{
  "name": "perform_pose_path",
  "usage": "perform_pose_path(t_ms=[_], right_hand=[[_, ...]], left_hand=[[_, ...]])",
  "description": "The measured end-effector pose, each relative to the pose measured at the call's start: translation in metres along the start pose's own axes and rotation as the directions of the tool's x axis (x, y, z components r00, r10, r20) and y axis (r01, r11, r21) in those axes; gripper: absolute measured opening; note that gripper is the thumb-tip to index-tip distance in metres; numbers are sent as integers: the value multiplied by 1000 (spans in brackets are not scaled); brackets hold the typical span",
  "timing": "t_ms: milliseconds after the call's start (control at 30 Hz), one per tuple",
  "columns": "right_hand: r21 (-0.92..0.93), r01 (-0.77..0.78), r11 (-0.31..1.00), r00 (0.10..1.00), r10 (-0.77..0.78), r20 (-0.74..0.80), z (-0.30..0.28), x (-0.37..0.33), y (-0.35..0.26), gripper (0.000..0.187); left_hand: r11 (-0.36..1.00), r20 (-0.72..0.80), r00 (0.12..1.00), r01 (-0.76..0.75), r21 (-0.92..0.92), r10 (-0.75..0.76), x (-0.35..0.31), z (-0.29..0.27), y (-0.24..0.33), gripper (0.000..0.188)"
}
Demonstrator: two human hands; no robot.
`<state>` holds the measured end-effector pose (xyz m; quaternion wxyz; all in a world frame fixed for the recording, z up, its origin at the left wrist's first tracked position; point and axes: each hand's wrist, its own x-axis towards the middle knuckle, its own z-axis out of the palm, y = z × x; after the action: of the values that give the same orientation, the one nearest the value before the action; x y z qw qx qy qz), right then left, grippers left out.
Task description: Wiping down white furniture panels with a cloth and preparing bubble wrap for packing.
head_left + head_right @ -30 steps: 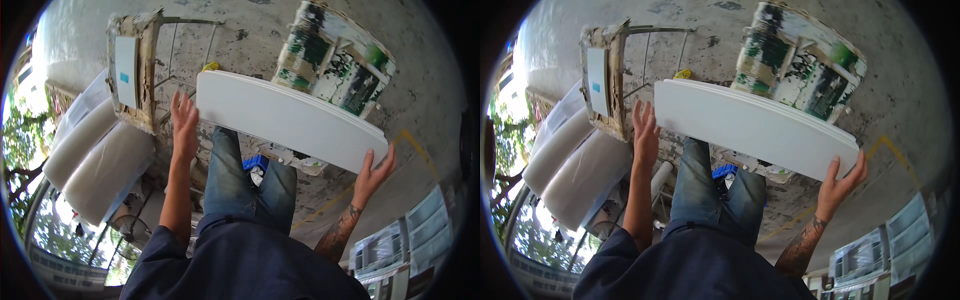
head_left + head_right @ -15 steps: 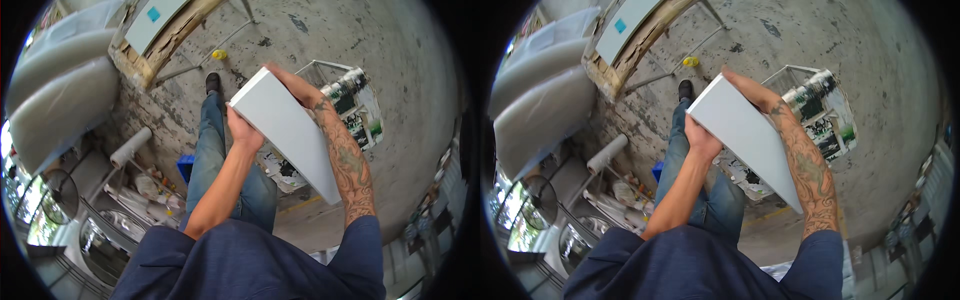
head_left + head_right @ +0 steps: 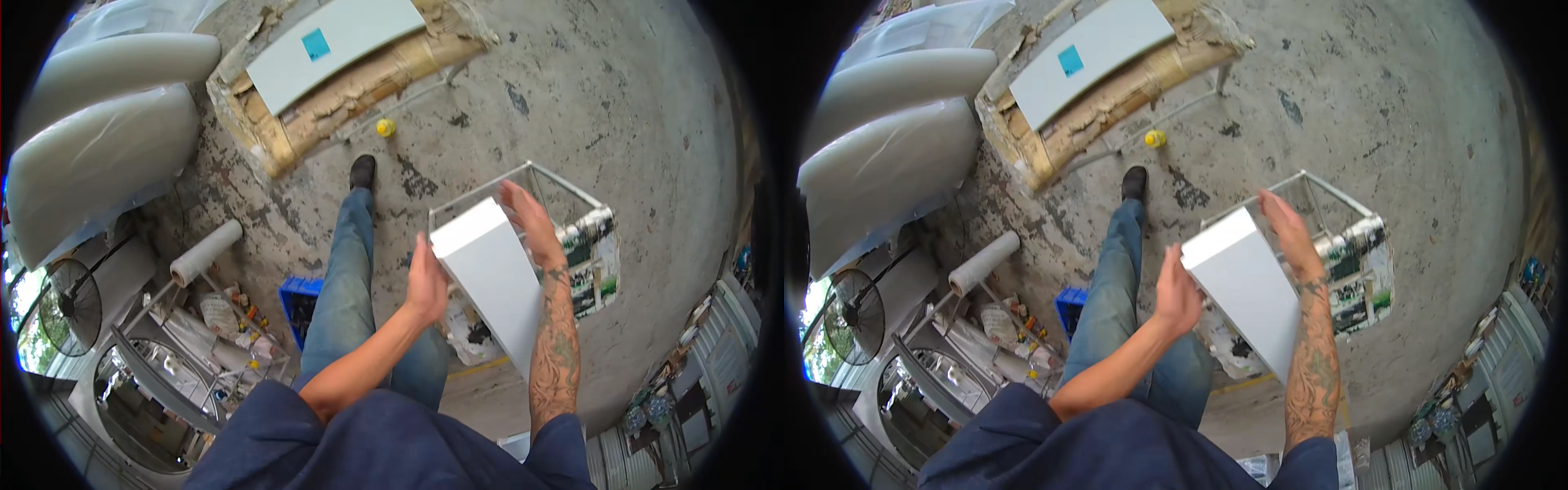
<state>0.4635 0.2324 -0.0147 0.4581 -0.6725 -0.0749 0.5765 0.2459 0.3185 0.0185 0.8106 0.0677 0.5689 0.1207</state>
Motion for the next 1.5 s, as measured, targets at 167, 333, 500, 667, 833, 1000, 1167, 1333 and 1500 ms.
perform_pose_path(t_ms=[167, 333, 500, 667, 833, 1000, 1167, 1333, 1500], right_hand=[[-131, -25, 991, 950, -17, -313, -26, 47, -61, 53], [-388, 308, 869, 887, -409, -213, 28, 165, -177, 44], [-922, 15, 386, 706, -658, -264, 125, 289, -243, 64], [-919, -87, 385, 535, -760, -369, 206, 331, -239, 58], [-788, 220, 574, 493, -763, -418, 168, 317, -242, 39], [-462, 517, 721, 486, -691, -535, 182, 288, -245, 33], [-222, 823, 522, 369, -789, -491, 191, 105, -266, 18], [-90, 822, 563, 430, -716, -549, 118, -34, -164, 44], [519, 547, 657, 791, -203, -577, 58, -191, -11, 49]], left_hand=[[688, -39, 850, -398, 607, 525, 47, -70, 165, 77], [557, 10, 672, -622, 550, 740, 102, -70, 357, 59], [716, 16, 869, -418, 559, 494, 147, -21, 408, 59], [734, 159, 836, -540, 411, 526, 174, -12, 393, 64], [805, 76, 841, -536, 253, 536, 186, -34, 392, 41], [879, 180, 910, -409, 244, 373, 158, -82, 427, 55], [882, 13, 912, -400, 250, 409, 64, -52, 425, 50], [667, 173, 940, -331, 667, 294, 12, 4, 323, 63], [371, 352, 914, -403, 836, 200, -60, 57, 181, 53]])
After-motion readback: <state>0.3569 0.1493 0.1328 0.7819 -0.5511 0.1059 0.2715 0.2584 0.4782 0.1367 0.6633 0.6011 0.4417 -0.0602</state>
